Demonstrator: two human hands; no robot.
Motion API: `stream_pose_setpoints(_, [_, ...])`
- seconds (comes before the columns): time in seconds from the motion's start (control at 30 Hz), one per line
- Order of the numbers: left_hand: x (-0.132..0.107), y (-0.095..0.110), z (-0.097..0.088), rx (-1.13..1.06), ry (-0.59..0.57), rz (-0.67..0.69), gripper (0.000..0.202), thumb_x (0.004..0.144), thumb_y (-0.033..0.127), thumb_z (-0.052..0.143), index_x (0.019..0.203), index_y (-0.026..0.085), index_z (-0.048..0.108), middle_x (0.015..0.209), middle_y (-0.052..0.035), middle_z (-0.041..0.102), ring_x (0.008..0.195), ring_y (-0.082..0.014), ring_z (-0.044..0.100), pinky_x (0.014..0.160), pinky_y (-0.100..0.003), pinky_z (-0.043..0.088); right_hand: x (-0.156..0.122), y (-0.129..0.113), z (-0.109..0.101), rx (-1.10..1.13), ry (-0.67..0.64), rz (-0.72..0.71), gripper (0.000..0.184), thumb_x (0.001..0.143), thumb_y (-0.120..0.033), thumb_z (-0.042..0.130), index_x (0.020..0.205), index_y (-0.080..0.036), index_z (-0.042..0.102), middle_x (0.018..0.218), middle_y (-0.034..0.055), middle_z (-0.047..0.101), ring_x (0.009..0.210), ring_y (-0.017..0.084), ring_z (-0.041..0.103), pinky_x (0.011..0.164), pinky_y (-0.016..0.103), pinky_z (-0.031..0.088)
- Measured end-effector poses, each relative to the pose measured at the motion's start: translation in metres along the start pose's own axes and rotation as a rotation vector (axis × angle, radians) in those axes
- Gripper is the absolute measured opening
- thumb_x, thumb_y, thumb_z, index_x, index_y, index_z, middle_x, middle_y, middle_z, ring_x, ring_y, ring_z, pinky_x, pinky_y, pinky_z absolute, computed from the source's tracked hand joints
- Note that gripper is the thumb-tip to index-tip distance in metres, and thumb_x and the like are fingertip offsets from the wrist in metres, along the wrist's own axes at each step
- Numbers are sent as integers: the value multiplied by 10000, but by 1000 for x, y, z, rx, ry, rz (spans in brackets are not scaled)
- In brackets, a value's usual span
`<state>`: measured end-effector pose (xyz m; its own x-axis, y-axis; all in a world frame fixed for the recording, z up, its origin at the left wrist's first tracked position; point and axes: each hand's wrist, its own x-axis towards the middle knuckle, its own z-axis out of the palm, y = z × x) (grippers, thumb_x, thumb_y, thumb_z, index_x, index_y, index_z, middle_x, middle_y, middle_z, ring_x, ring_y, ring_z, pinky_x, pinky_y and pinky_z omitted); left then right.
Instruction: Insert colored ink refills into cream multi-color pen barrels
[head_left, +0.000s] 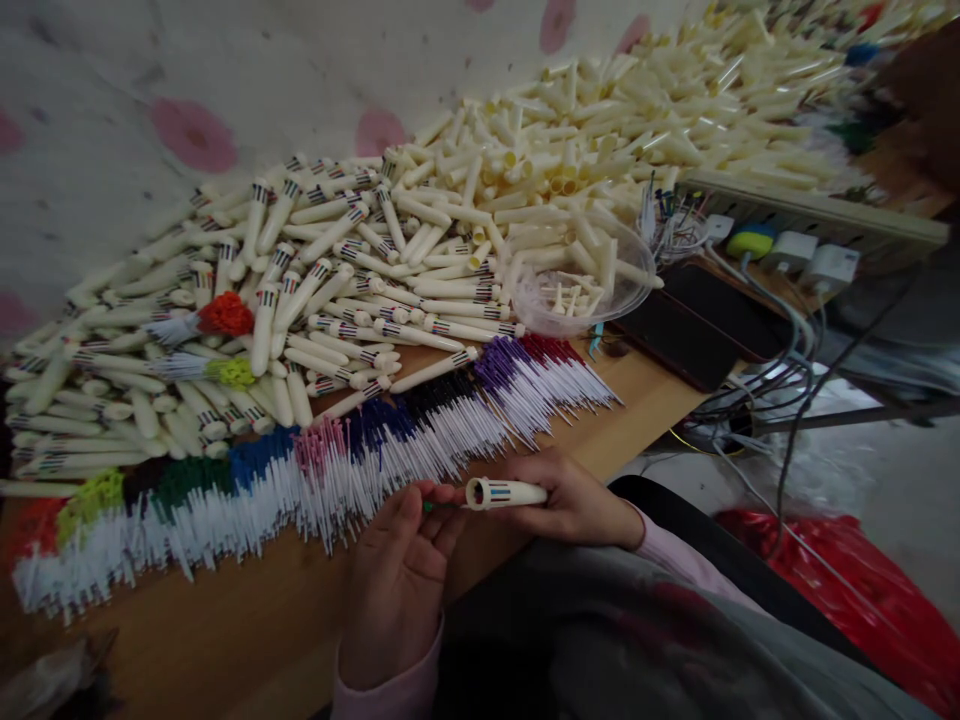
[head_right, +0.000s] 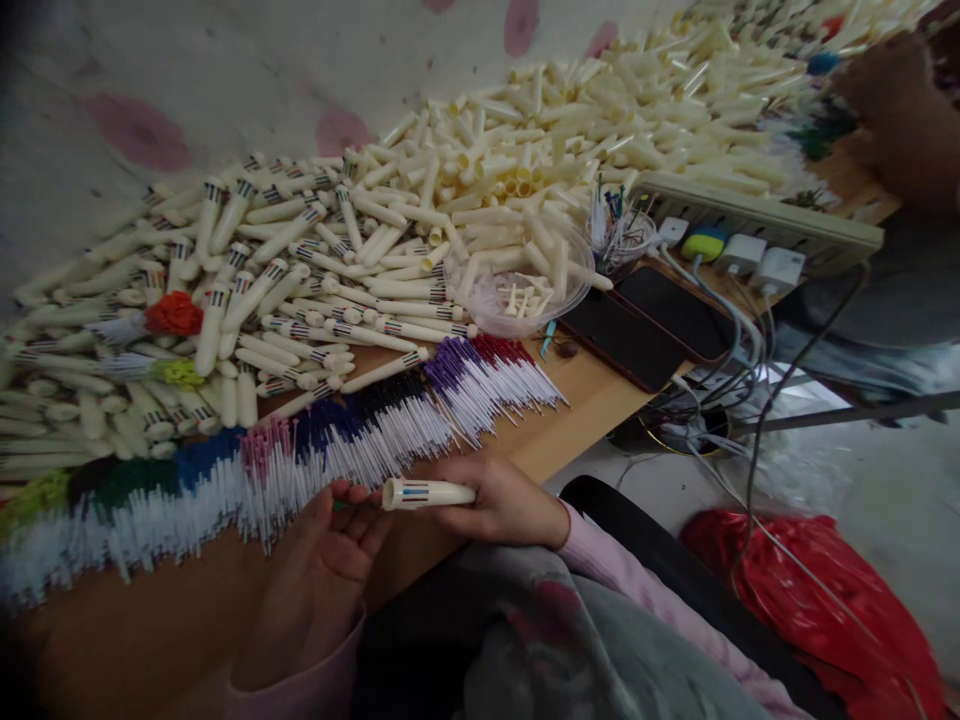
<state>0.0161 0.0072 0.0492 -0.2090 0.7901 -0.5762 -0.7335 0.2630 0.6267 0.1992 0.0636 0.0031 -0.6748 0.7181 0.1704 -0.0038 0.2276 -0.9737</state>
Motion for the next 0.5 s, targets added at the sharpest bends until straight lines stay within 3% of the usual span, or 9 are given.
stream_pose_setpoints(0.13, [-1,1,-9,106,22,52,330,525,361,951,765,204,788,713,-27,778,707,-177,756,698,-275,640,0,1,-1,-33,-5,17,146,912,-256,614,840,-133,647,682,-17,583,585,87,492,542,184,381])
stream_pose_setpoints(0.3, [-4,7,-13,249,138,126,385,501,359,959,811,205,790,766,-40,793,577,-123,711,599,-196,608,2,-1,-3,-33,-27,14,153,927,-251,573,868,-129,645,690,-12,578,599,92,491,552,188,381])
stream_pose_setpoints(0.4, [-6,12,-16,291,96,114,370,515,338,956,825,217,794,763,-37,793,521,-101,683,538,-161,582,2,-1,-3,-52,-28,32,162,925,-258,581,837,-133,635,678,-16,568,594,92,492,551,188,378])
stream_pose_setpoints(0.5, [-7,14,-21,261,51,120,332,531,313,953,811,230,796,740,-26,789,583,-114,717,579,-147,592,2,-1,-2,-44,-29,17,170,926,-261,585,823,-134,630,673,-19,567,581,85,491,541,184,373])
